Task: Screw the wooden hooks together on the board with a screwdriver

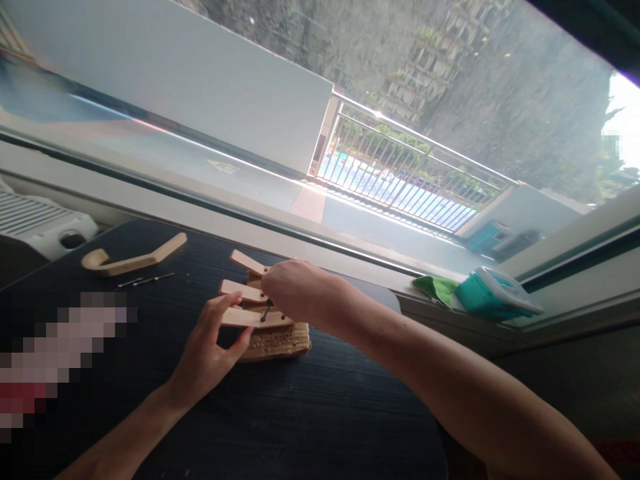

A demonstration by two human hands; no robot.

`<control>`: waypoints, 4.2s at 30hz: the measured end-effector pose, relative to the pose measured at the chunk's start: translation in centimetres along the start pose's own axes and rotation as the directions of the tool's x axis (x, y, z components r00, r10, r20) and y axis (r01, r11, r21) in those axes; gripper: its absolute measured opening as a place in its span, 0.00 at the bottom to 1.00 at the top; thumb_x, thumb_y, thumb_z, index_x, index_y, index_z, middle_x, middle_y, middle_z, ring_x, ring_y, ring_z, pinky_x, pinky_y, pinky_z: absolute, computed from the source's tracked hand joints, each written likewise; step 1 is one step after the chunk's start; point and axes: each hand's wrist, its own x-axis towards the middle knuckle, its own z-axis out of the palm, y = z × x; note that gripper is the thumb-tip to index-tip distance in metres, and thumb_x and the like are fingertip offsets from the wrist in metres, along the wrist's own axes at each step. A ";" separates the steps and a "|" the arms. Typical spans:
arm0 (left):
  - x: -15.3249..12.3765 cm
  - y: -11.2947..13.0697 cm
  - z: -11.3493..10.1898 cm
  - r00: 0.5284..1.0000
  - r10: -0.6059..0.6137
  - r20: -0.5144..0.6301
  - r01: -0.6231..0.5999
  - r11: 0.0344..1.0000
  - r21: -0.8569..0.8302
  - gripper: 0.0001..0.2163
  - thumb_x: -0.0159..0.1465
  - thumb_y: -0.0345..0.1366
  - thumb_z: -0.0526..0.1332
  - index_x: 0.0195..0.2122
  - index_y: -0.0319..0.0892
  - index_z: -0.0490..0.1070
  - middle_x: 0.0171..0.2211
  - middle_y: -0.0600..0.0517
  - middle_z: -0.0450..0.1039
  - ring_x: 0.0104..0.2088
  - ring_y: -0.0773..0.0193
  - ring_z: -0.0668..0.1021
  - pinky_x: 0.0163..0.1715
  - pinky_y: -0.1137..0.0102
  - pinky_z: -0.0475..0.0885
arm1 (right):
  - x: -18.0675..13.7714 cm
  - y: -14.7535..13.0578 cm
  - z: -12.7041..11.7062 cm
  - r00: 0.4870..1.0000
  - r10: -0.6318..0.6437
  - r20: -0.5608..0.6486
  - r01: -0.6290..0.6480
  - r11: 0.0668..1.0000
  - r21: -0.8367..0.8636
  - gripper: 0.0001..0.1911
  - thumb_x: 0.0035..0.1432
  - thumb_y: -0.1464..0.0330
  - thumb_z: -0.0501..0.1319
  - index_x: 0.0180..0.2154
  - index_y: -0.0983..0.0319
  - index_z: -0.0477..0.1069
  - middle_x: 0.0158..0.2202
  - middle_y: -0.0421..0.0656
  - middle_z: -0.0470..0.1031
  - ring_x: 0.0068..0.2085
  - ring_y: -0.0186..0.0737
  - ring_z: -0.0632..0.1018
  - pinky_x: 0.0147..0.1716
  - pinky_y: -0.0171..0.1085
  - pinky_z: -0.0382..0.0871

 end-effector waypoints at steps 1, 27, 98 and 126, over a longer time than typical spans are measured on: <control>0.0 0.0 0.0 1.000 0.003 -0.001 -0.003 1.000 -0.002 0.25 0.61 0.29 0.60 0.59 0.44 0.55 0.47 0.46 0.66 0.49 0.57 0.72 0.52 0.60 0.70 | 0.0 0.0 0.0 1.000 0.014 0.018 -0.014 1.000 -0.001 0.08 0.57 0.79 0.57 0.32 0.68 0.75 0.32 0.46 0.76 0.29 0.34 0.73 0.25 0.33 0.56; -0.2 0.2 -0.1 0.998 -0.056 -0.009 0.056 0.997 -0.055 0.27 0.61 0.30 0.61 0.60 0.46 0.54 0.46 0.47 0.67 0.48 0.57 0.73 0.51 0.58 0.70 | -0.9 -0.2 -0.6 0.999 0.029 0.046 -0.028 0.999 -0.016 0.11 0.60 0.77 0.54 0.34 0.68 0.75 0.31 0.48 0.76 0.31 0.38 0.75 0.27 0.35 0.57; 0.0 0.2 0.1 0.855 -0.481 0.194 0.518 0.777 -0.358 0.17 0.57 0.41 0.63 0.45 0.45 0.63 0.42 0.51 0.76 0.45 0.59 0.78 0.52 0.61 0.70 | 1.0 0.4 1.5 0.999 0.029 0.032 -0.027 0.998 -0.064 0.08 0.58 0.73 0.58 0.34 0.66 0.76 0.27 0.47 0.76 0.31 0.40 0.76 0.27 0.35 0.57; 0.0 0.0 0.5 0.847 -0.508 0.155 0.531 0.803 -0.270 0.16 0.53 0.44 0.63 0.40 0.44 0.68 0.41 0.50 0.75 0.46 0.56 0.76 0.52 0.61 0.67 | 1.3 0.1 0.5 0.998 0.039 0.043 -0.041 0.999 0.031 0.11 0.57 0.74 0.56 0.38 0.68 0.76 0.31 0.48 0.78 0.30 0.38 0.74 0.26 0.34 0.55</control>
